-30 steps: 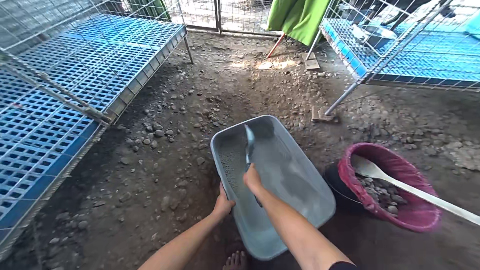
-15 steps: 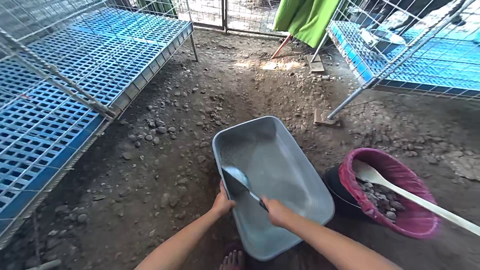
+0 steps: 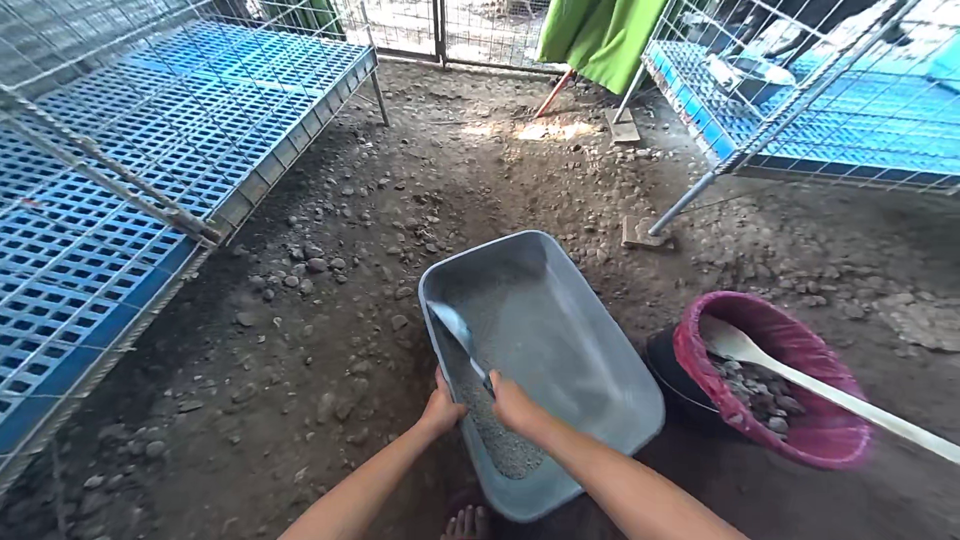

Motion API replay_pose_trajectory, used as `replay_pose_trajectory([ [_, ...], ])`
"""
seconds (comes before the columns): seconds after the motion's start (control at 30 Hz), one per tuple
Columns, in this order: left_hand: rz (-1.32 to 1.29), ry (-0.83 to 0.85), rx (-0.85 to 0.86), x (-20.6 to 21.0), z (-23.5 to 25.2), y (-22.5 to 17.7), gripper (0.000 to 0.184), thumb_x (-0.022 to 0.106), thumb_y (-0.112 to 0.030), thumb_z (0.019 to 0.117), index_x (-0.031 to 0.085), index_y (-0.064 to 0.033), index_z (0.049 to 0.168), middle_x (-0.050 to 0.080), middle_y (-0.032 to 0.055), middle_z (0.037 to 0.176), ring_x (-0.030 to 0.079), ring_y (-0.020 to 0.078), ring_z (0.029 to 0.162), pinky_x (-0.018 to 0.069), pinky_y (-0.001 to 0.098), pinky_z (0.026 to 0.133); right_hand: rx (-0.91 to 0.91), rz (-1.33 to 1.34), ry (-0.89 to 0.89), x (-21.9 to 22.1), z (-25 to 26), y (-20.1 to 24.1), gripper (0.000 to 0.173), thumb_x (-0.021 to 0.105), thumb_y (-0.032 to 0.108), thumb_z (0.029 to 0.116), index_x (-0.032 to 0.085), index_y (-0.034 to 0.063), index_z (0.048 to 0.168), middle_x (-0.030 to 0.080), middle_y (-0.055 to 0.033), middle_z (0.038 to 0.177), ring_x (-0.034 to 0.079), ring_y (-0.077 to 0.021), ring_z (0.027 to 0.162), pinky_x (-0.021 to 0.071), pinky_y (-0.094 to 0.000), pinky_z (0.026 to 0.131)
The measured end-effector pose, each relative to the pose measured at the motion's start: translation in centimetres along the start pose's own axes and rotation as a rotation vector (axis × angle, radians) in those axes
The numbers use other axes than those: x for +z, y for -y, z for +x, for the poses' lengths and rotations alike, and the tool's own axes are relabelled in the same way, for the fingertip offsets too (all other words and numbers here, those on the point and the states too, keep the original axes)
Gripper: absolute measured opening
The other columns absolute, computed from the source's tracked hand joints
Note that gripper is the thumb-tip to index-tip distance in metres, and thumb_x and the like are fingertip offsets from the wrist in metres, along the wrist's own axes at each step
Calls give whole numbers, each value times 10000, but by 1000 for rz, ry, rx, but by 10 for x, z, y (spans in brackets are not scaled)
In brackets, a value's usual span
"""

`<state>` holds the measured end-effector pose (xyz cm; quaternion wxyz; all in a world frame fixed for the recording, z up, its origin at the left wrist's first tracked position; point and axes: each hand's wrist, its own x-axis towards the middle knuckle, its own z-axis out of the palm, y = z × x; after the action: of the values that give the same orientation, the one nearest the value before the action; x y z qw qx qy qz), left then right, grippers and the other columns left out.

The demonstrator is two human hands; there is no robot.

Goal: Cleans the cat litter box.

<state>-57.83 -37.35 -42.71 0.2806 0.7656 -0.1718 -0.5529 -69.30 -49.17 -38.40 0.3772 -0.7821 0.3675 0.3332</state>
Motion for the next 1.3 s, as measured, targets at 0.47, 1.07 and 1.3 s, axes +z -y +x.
replay_pose_trajectory([
  [0.47,-19,-21,34,9,-4,4,1095,712,-11,895,-111,-63,1616,489,337,1437,576,404,1290,463,517,1084,218,456,-199,-33,46,20,571,544,104,1026,313,65,1548,626,-251,1240,700,-339,982,572,-488,840],
  [1.07,18,33,-11,23,-7,4,1141,742,-20,886,-145,-45,1603,525,337,1392,585,399,1276,461,505,1085,111,194,-39,1,16,33,713,623,12,926,282,26,1552,601,-277,1345,627,-399,1241,517,-558,1013],
  [1.3,-96,33,13,26,-7,9,1202,742,43,820,-165,-55,1603,455,346,1466,543,405,1327,450,519,1100,92,-51,202,-47,-70,-51,448,622,109,985,505,15,1407,634,-270,1130,661,-384,920,535,-554,798],
])
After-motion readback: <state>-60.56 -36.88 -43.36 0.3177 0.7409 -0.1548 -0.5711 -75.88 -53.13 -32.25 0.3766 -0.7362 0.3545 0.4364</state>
